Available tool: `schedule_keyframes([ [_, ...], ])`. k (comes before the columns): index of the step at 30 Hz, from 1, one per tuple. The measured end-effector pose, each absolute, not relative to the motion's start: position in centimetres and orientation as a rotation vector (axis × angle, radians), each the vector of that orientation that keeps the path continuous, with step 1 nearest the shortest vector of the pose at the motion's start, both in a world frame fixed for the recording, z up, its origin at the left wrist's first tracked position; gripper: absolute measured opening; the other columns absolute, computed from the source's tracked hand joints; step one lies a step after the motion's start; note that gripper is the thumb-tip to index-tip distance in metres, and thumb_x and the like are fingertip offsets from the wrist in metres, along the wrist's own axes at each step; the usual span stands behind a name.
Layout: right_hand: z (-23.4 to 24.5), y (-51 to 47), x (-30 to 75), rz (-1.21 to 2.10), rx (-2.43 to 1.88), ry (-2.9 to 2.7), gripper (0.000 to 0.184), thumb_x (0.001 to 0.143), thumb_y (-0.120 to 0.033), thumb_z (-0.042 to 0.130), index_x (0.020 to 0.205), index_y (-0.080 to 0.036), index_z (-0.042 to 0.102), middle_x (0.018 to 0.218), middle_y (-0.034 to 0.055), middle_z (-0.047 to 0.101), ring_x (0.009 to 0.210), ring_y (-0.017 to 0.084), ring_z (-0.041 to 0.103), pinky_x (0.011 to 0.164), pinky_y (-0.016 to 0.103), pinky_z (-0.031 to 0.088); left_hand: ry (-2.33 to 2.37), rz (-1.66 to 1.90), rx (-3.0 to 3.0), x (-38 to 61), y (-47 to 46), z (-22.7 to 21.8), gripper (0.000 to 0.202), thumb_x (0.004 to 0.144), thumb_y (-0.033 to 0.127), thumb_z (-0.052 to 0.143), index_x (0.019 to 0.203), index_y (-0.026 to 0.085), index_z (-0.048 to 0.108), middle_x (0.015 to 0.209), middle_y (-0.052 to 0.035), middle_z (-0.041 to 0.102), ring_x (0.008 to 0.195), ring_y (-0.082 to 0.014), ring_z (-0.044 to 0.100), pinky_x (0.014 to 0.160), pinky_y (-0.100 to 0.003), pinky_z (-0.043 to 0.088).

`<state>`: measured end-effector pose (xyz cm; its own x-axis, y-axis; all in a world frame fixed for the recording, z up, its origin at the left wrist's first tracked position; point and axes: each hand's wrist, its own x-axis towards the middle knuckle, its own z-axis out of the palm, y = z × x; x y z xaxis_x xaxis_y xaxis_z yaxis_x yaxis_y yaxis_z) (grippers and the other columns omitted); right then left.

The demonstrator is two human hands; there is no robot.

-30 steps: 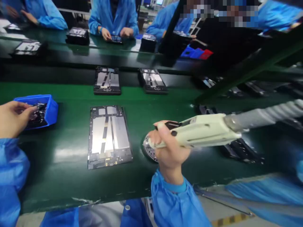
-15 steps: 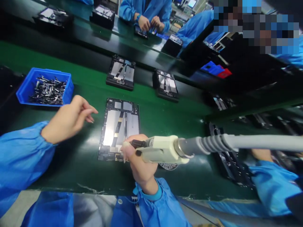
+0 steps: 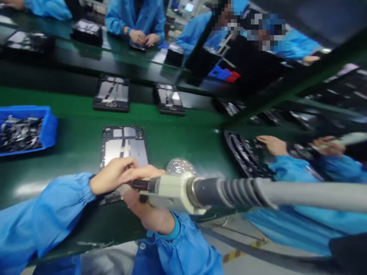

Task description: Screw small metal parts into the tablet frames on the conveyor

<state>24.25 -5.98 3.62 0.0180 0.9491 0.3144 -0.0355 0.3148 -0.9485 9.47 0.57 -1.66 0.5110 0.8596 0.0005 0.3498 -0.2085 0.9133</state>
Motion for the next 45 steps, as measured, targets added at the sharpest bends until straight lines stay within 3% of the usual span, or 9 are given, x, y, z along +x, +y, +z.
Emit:
schedule_keyframes([
  [3, 4.1, -5.0, 26.4, 0.888, -0.885, -1.159, 0.028, 0.084, -0.052, 0.079, 0.093, -0.025, 0.076, 0.051, -0.006, 0.052, 0.042, 0.016, 0.052, 0.05, 0.035, 0.053, 1.104, 0.625, 1.738, 8.7, 1.1, -1.8, 0.025, 0.082, 0.044, 0.064, 0.077, 0.02, 0.069, 0.071, -0.0044, 0.071, 0.067, -0.0212, 0.065, 0.066, -0.03, 0.047],
  [5, 3.9, -3.7, 28.5, 0.794, -0.873, -1.005, 0.023, 0.083, -0.045, 0.082, 0.082, -0.023, 0.074, 0.047, -0.0072, 0.05, 0.038, 0.013, 0.049, 0.046, 0.03, 0.05, 1.146, 0.592, 1.697, 8.2, 1.5, -1.6, 0.029, 0.078, 0.049, 0.067, 0.077, 0.02, 0.073, 0.072, -0.0048, 0.073, 0.067, -0.0219, 0.067, 0.065, -0.03, 0.05],
  [10, 2.2, -0.7, 33.2, 0.644, -0.931, -0.725, 0.025, 0.071, -0.037, 0.087, 0.067, -0.02, 0.069, 0.04, -0.0079, 0.048, 0.034, 0.01, 0.046, 0.043, 0.027, 0.048, 1.227, 0.573, 1.739, 6.8, 2.1, -0.8, 0.037, 0.077, 0.058, 0.067, 0.083, 0.024, 0.083, 0.095, -0.0066, 0.082, 0.091, -0.0279, 0.077, 0.086, -0.034, 0.06],
  [15, 0.8, -0.3, 33.5, 0.693, -1.001, -0.685, 0.03, 0.07, -0.036, 0.087, 0.061, -0.02, 0.063, 0.039, -0.0073, 0.05, 0.034, 0.011, 0.049, 0.044, 0.028, 0.052, 1.432, 0.506, 1.677, 4.5, 3.1, 0.3, 0.069, 0.07, 0.077, 0.068, 0.108, 0.022, 0.084, 0.099, -0.0093, 0.083, 0.094, -0.0328, 0.078, 0.085, -0.039, 0.064],
  [19, 0.7, -0.6, 32.7, 0.73, -1.017, -0.704, 0.026, 0.07, -0.036, 0.088, 0.07, -0.019, 0.068, 0.041, -0.0083, 0.052, 0.034, 0.01, 0.048, 0.046, 0.029, 0.055, 1.559, 0.528, 1.59, 3.4, 4.0, 1.6, 0.07, 0.06, 0.083, 0.073, 0.091, 0.021, 0.084, 0.092, -0.0091, 0.082, 0.091, -0.031, 0.078, 0.081, -0.036, 0.065],
  [23, 0.7, -0.5, 32.6, 0.754, -1.042, -0.734, 0.026, 0.071, -0.035, 0.085, 0.064, -0.02, 0.065, 0.04, -0.0087, 0.049, 0.034, 0.009, 0.046, 0.046, 0.028, 0.055, 1.629, 0.597, 1.535, 3.2, 4.0, 2.3, 0.065, 0.057, 0.082, 0.076, 0.082, 0.022, 0.082, 0.06, -0.0031, 0.072, 0.052, -0.0204, 0.063, 0.054, -0.032, 0.059],
  [30, 0.4, -0.4, 32.7, 0.735, -1.072, -0.768, 0.035, 0.073, -0.036, 0.086, 0.056, -0.021, 0.059, 0.041, -0.0082, 0.048, 0.036, 0.01, 0.046, 0.046, 0.028, 0.054, 1.624, 0.707, 1.511, 3.0, 3.8, 2.4, 0.04, 0.076, 0.075, 0.071, 0.085, 0.037, 0.081, 0.089, 0.0067, 0.082, 0.073, -0.0234, 0.07, 0.075, -0.045, 0.065],
  [36, -0.3, -0.6, 33.0, 0.719, -1.085, -0.795, 0.039, 0.076, -0.034, 0.087, 0.054, -0.021, 0.057, 0.044, -0.0066, 0.05, 0.039, 0.011, 0.051, 0.05, 0.029, 0.053, 1.604, 0.817, 1.415, 2.2, 5.0, 2.0, 0.048, 0.075, 0.071, 0.077, 0.103, 0.033, 0.072, 0.091, 0.0062, 0.082, 0.073, -0.0194, 0.066, 0.065, -0.035, 0.058],
  [45, -0.4, -0.6, 32.9, 0.715, -1.086, -0.768, 0.025, 0.076, -0.036, 0.086, 0.071, -0.019, 0.068, 0.045, -0.008, 0.05, 0.038, 0.011, 0.047, 0.048, 0.031, 0.054, 1.613, 0.904, 1.367, 1.4, 5.7, 1.3, 0.041, 0.079, 0.062, 0.078, 0.095, 0.025, 0.068, 0.101, 0.0031, 0.081, 0.077, -0.0161, 0.061, 0.06, -0.024, 0.046],
])
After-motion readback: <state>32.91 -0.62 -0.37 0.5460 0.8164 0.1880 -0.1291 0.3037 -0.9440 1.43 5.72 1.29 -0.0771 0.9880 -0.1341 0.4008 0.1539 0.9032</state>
